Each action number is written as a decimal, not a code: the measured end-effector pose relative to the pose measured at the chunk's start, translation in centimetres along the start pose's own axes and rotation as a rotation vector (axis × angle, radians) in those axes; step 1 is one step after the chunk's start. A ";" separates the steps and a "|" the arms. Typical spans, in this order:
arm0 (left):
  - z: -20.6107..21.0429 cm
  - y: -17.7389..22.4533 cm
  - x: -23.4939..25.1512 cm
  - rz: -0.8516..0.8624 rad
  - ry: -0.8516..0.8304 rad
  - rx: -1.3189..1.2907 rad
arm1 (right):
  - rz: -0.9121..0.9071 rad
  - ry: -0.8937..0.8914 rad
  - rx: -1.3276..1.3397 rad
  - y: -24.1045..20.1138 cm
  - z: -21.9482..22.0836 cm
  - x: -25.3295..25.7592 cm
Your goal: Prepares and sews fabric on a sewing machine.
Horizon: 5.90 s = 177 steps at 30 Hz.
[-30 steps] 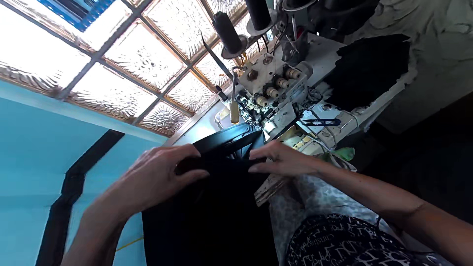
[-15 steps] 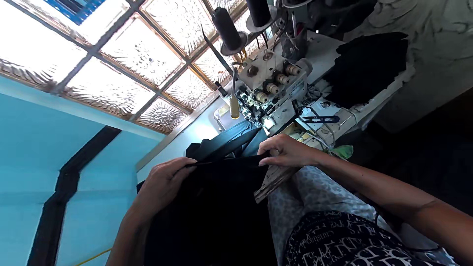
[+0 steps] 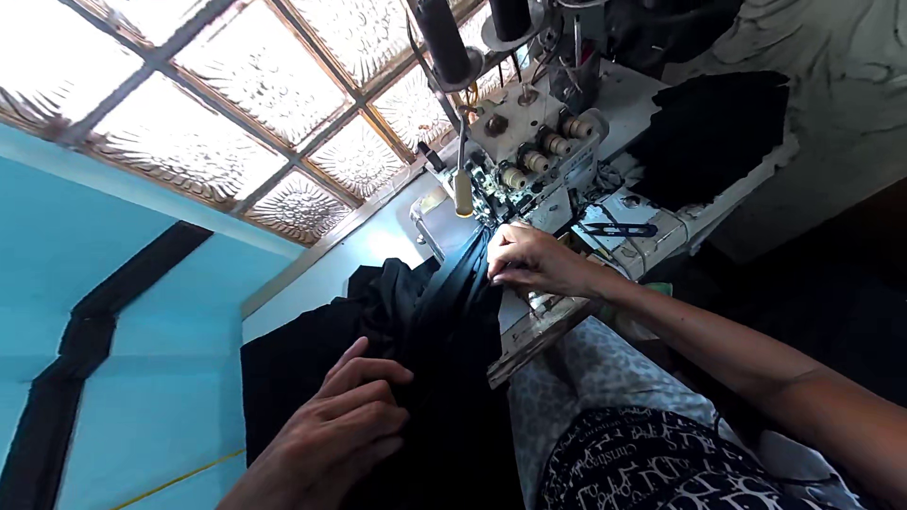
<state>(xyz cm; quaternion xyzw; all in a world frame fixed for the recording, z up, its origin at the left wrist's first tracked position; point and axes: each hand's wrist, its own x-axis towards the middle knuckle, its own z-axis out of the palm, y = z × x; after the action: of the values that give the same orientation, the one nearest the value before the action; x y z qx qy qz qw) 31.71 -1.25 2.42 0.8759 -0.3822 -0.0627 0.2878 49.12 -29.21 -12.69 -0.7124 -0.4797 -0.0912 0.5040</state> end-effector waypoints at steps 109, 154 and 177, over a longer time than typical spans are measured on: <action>0.8 -8.5 -5.0 -0.360 0.547 -0.093 | 0.035 -0.204 -0.303 0.8 -0.1 2.2; 1.3 -5.5 8.6 -0.162 0.395 0.437 | -0.041 -0.127 -0.070 1.4 -2.6 -2.6; 1.8 -3.1 6.5 -0.260 0.353 0.305 | -0.135 -0.248 0.196 -0.9 -2.0 4.5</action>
<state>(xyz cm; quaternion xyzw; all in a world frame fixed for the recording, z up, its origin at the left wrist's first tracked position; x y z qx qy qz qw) 37.59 -4.98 -0.03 0.9483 -0.2153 0.1127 0.2043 51.49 -28.14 -8.37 -0.6318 -0.5916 0.0106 0.5007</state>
